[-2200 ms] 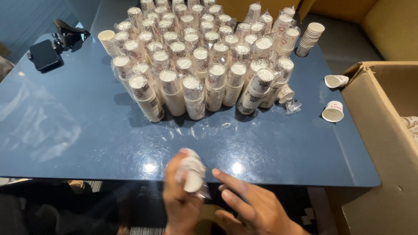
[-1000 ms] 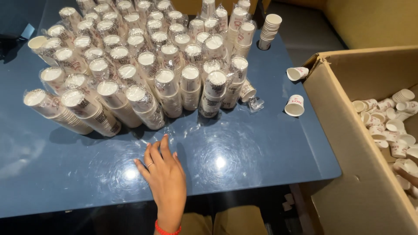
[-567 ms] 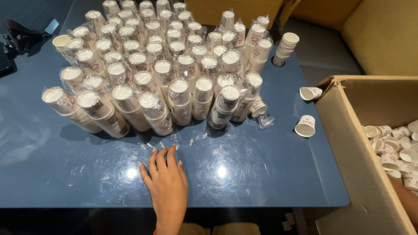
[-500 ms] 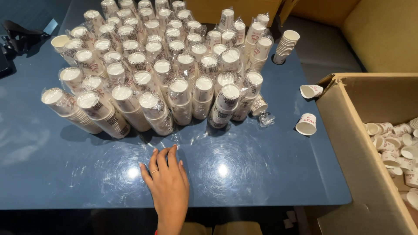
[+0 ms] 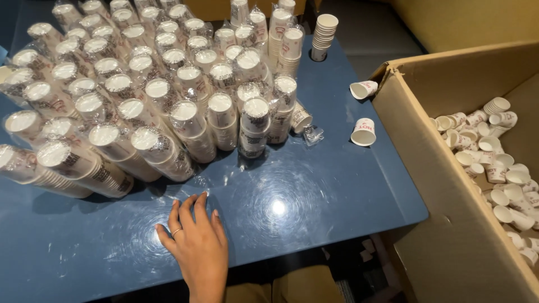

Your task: Sort and stack disposable paper cups from bulk packaging into stacks.

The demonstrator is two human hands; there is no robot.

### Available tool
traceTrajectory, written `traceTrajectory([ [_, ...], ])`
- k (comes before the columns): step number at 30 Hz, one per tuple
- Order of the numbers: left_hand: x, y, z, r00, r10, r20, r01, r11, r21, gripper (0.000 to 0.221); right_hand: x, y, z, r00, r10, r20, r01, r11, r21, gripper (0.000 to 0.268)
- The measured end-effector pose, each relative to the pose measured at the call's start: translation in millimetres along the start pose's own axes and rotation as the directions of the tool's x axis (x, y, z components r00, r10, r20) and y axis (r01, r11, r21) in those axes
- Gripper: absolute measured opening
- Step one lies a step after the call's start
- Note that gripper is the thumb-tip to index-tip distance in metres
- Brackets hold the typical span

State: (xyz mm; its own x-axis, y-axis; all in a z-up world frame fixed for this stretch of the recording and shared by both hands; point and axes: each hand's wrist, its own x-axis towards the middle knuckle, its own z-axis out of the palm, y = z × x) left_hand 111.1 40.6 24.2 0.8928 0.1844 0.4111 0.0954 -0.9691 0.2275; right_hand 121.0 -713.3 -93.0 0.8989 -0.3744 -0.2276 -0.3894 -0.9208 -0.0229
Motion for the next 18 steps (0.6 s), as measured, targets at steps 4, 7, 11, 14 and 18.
traceTrajectory([
  [4, -3, -1, 2, 1.000, -0.010, -0.012, 0.009, 1.000, -0.005, 0.043, 5, -16, 2, 1.000, -0.018, 0.021, 0.019, 0.995, -0.094, 0.100],
  [7, -3, -1, 4, 1.000, -0.017, -0.013, 0.018, 1.000, 0.007, 0.044, 71, -44, 8, 0.998, -0.052, 0.032, 0.057, 0.984, -0.170, 0.100],
  [11, -4, 1, 7, 0.998, -0.063, -0.020, 0.063, 0.998, 0.008, 0.045, 188, -42, -12, 0.986, -0.157, -0.063, 0.153, 0.987, -0.053, 0.110],
  [14, -5, 0, 12, 0.996, -0.086, 0.002, 0.086, 0.995, 0.056, 0.045, 228, -48, -37, 0.975, -0.154, -0.158, 0.147, 0.987, -0.058, 0.106],
  [18, -3, 1, 14, 0.995, -0.097, 0.004, 0.097, 0.993, 0.074, 0.043, 211, -44, -14, 0.991, -0.095, 0.093, 0.109, 0.982, -0.156, 0.108],
])
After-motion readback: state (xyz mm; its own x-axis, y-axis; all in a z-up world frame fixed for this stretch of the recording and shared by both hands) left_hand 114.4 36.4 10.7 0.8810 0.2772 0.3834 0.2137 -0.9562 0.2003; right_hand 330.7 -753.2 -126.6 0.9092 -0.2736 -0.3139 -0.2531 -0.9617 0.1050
